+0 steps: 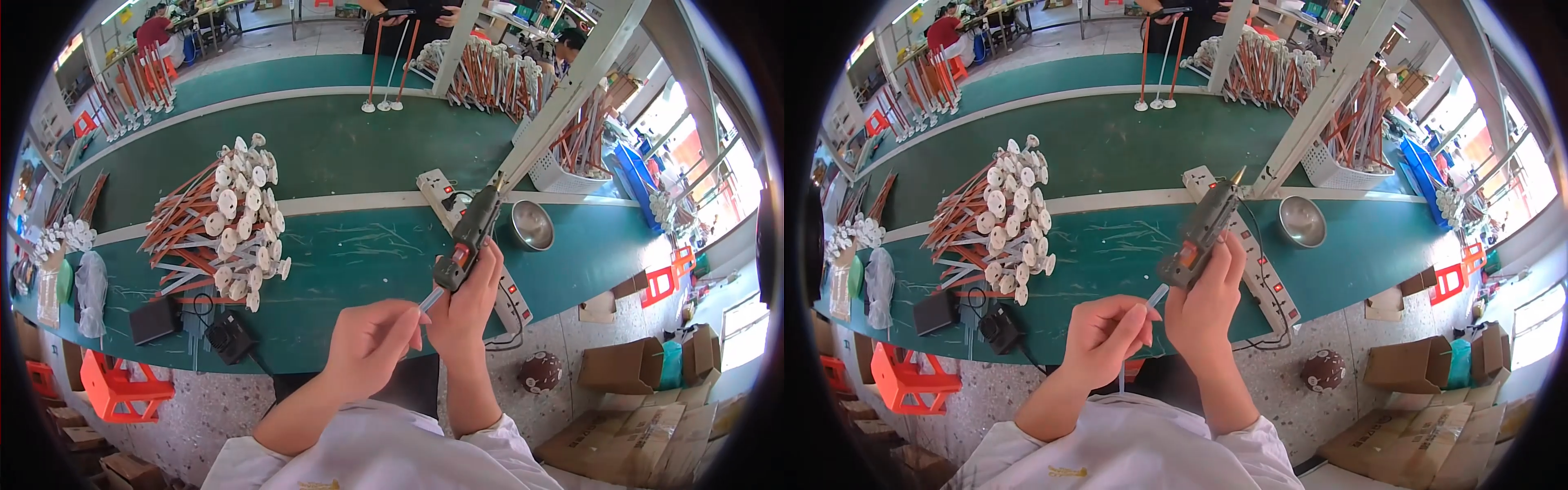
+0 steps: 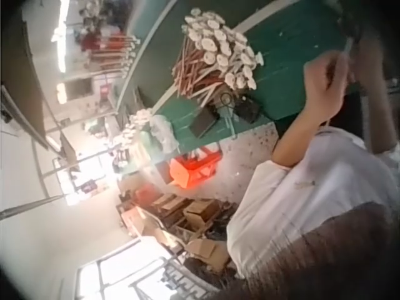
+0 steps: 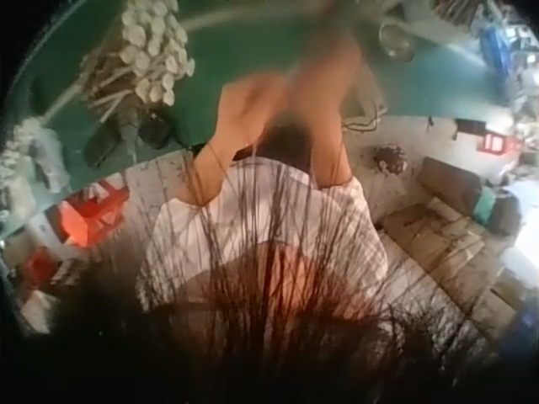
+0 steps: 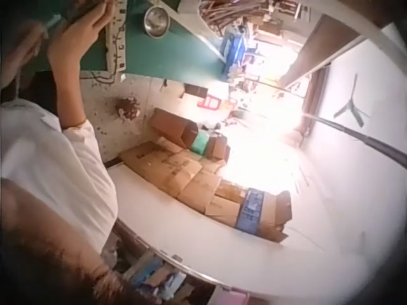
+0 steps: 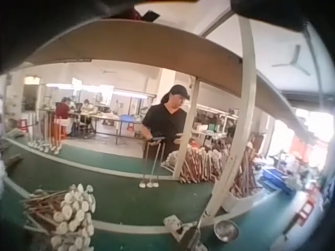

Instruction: The person glues plastic sticks into circular bases using a hot glue gun.

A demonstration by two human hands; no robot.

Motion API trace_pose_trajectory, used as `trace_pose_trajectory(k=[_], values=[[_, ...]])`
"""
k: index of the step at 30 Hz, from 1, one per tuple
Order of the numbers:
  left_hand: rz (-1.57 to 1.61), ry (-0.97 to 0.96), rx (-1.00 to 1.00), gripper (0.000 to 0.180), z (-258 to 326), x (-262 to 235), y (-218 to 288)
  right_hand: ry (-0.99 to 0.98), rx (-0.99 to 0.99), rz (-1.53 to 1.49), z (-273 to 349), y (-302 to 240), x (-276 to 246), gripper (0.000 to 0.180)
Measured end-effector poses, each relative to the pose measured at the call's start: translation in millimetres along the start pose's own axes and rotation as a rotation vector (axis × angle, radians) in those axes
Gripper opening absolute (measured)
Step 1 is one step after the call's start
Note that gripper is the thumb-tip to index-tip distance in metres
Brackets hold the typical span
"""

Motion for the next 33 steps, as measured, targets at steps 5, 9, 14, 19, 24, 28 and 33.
trace_pose_trajectory(k=[5,9,14,19,24,28,33], values=[[0.019,-0.010,0.013,0.021,-3.1,0.4,-3.3,0.001,0.015,-0.009,4.6,1.1,1.3,0.047],[0.178,-0.030,-0.015,0.023,-6.0,3.9,-11.5,0.029,0.013,0.039,7.0,0.6,0.9,0.050],[0.388,-0.060,-0.163,0.026,-5.6,6.3,-25.8,0.174,-0.049,0.146,9.5,6.5,-12.7,0.041],[0.527,-0.146,-0.140,0.029,1.0,10.9,-21.4,0.120,-0.250,0.098,11.4,-18.8,-15.9,0.049],[0.615,-0.216,-0.111,0.028,7.2,22.8,-23.8,0.136,-0.267,0.096,12.4,-17.4,-15.5,0.048],[0.635,-0.222,-0.069,0.030,6.7,29.7,-21.7,0.192,-0.049,-0.050,11.3,16.8,-20.0,0.045],[0.131,-0.038,0.136,0.027,16.1,6.0,-33.4,0.221,-0.247,0.190,5.5,-14.2,-22.6,0.043]])
Point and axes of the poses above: each hand's wrist, its own z-axis away from the middle knuckle, its own x-axis out of the palm, y = z × x, the point moved 10 cm from there along -z, towards the middle knuckle, and after that the axes turned 2 degrees about x, right-handed, at the moved point
